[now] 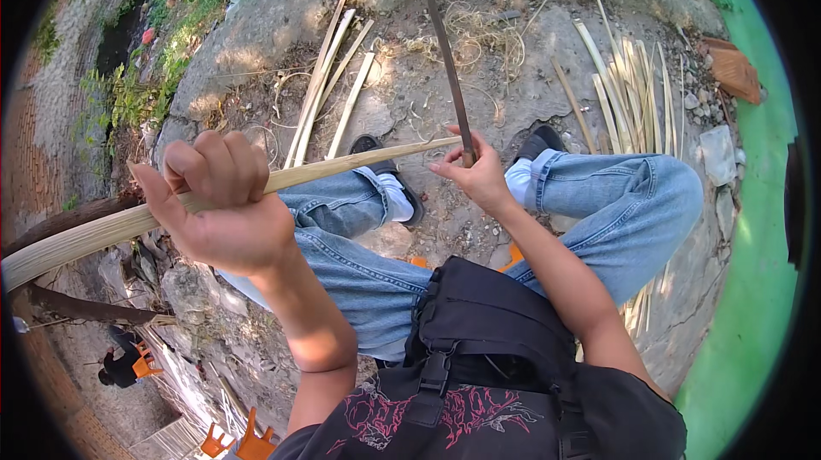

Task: The person holds a bamboo strip and uses a knife to shave thin layers off its surface, rotating the piece to work on different sides.

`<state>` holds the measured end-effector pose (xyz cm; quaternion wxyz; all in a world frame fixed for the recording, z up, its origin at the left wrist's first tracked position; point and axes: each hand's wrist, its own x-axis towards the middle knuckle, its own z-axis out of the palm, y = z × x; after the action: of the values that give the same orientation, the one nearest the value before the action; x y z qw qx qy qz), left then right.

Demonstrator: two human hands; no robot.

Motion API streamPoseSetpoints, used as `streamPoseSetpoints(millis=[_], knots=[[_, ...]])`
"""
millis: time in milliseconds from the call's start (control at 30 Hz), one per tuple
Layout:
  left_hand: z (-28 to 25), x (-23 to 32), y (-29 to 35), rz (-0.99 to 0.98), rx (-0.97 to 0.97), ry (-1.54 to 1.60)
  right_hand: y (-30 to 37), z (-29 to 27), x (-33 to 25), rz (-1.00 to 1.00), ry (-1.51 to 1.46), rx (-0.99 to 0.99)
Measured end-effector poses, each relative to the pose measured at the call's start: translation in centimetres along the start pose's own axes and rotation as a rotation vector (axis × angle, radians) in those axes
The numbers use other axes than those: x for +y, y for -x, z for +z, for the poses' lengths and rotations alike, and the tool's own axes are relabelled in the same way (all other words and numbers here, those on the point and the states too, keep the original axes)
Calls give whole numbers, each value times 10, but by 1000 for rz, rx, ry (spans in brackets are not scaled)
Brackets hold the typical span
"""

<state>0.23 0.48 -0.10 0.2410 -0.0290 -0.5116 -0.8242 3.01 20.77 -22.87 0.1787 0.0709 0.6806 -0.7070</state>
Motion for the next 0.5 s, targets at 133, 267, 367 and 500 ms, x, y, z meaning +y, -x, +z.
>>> streamPoseSetpoints(millis=[133,267,367,500], knots=[[5,-3,5,-32,-59,16,1,9,-2,-135,-138,113],[7,-5,8,-75,-88,58,-1,5,7,-105,-104,140],[7,-5,9,-92,-110,79,-1,4,8,-83,-88,133],[5,-5,9,-103,-143,104,1,7,2,-105,-80,153]])
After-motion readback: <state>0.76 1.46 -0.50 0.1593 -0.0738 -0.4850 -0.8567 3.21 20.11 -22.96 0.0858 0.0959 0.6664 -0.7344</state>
